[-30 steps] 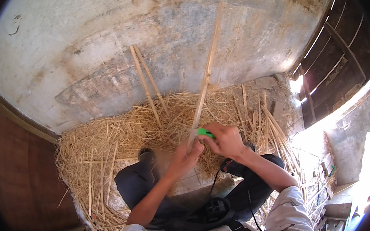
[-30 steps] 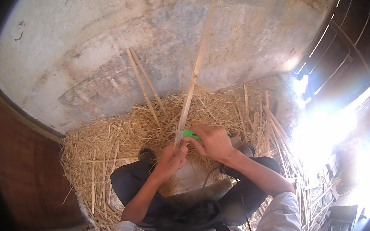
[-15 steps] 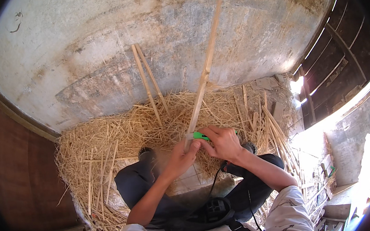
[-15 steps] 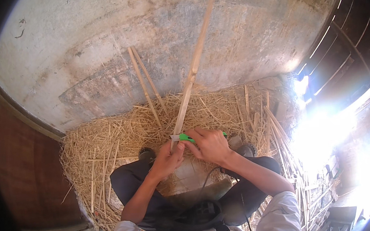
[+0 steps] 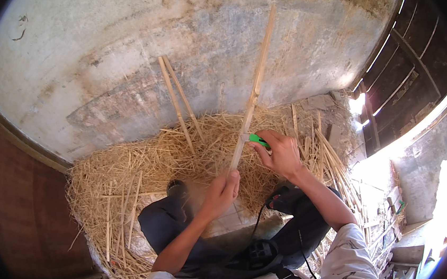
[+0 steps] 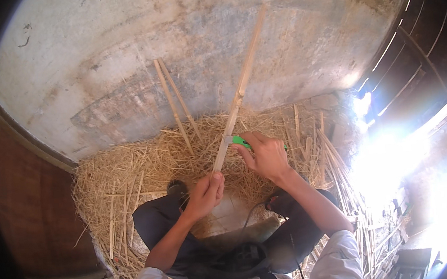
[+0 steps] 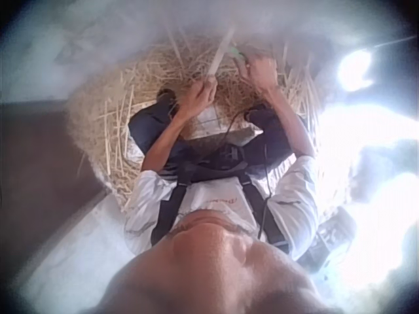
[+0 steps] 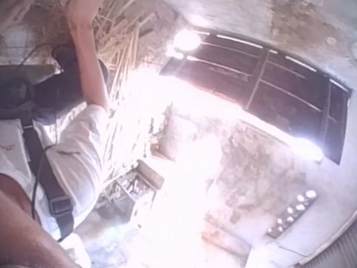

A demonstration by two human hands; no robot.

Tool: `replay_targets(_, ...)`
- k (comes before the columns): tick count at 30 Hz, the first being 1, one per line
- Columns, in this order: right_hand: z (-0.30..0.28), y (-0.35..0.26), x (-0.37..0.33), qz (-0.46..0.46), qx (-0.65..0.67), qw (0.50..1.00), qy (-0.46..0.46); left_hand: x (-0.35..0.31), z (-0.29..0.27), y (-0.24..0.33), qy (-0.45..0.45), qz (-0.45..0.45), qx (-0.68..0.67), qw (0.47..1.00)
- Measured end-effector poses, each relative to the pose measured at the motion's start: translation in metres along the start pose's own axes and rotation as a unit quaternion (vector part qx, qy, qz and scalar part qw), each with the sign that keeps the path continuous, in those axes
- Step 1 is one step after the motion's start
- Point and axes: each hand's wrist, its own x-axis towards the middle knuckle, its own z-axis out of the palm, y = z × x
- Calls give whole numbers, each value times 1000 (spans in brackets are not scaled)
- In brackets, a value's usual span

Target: The person uses a green-handled knife to shave and smooth the outer layer of a long bamboo stick by hand, rotating the stick and scraping it repeatedly.

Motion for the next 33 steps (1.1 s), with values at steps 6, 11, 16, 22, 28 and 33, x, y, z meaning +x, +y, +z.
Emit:
replay_targets(6, 1, 4, 0, 7, 21, 1000, 3, 0, 2, 4, 0, 2, -6, 1000)
replay_targets(11, -2, -1, 3, 24, 28, 999, -15, -2, -1, 5, -14, 3, -6, 1000)
replay_targets(16, 1, 1, 5, -3, 18, 1000, 18, -2, 0, 12, -15, -5, -21, 1000)
replay_targets(22, 5, 4, 7, 1, 23, 1000, 13, -2, -2, 6, -18, 24, 2, 1000)
replay_targets(28, 3, 4, 9, 20, 22, 1000, 4, -2, -2, 8, -5, 16, 26, 1000)
replay_targets(33, 2, 8, 14, 31, 18, 999, 21, -3, 0, 5, -2, 32, 49, 998)
